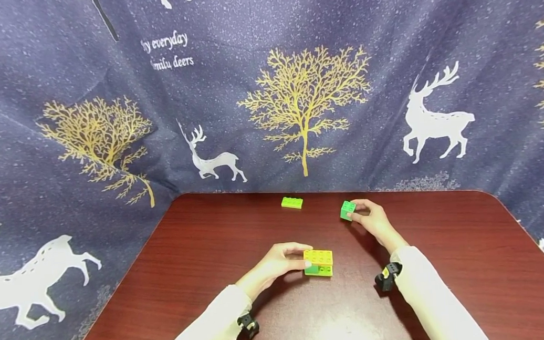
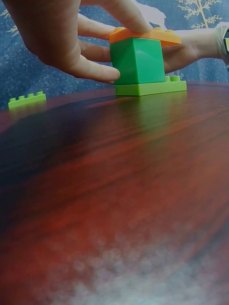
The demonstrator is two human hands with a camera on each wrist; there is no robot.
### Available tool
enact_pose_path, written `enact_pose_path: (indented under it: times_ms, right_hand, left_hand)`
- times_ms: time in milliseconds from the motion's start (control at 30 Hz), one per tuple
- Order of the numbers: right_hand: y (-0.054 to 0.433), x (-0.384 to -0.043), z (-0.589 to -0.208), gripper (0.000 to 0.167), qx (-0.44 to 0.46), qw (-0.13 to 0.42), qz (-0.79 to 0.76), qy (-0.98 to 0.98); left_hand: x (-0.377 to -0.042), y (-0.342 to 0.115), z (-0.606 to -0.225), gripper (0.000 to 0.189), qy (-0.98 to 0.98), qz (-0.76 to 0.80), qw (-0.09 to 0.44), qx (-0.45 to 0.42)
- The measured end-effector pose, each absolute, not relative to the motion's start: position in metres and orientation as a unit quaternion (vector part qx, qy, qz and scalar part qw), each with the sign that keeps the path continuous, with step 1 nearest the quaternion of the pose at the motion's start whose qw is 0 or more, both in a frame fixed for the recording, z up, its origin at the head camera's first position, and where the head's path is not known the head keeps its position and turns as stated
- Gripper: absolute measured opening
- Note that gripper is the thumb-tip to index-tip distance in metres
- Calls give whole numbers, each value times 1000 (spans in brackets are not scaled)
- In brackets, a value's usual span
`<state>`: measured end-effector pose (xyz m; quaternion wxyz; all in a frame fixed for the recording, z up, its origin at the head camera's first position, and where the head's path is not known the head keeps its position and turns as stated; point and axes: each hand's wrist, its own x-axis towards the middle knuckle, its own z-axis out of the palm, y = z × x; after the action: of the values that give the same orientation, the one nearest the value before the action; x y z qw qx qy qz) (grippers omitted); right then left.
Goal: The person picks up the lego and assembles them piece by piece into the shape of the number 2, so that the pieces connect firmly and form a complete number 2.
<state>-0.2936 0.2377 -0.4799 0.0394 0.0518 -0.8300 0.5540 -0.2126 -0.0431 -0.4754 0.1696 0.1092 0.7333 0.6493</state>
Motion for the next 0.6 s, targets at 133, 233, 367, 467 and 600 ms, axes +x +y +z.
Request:
enact_pose_path:
  times_ms: [133, 233, 367, 467, 600]
  right_hand:
    - [240, -291, -480, 49, 54, 47, 554, -830]
    - [241, -288, -480, 49, 57, 54, 557, -827]
    - [242, -286, -478, 46, 66, 61, 563, -822]
    - [241, -282, -475, 46, 73, 64, 567, -818]
    - [239, -276, -471, 46, 81, 67, 570, -815]
  left_hand:
    - [-212, -44, -475, 35, 733, 649, 170, 110]
    - [-212, -44, -474, 35, 734, 648, 169, 110]
    - [-212, -43, -473, 35, 734, 649, 169, 107]
    - [-213, -43, -473, 35, 734, 649, 171, 105]
    - [-213, -43, -474, 36, 734, 649, 173, 102]
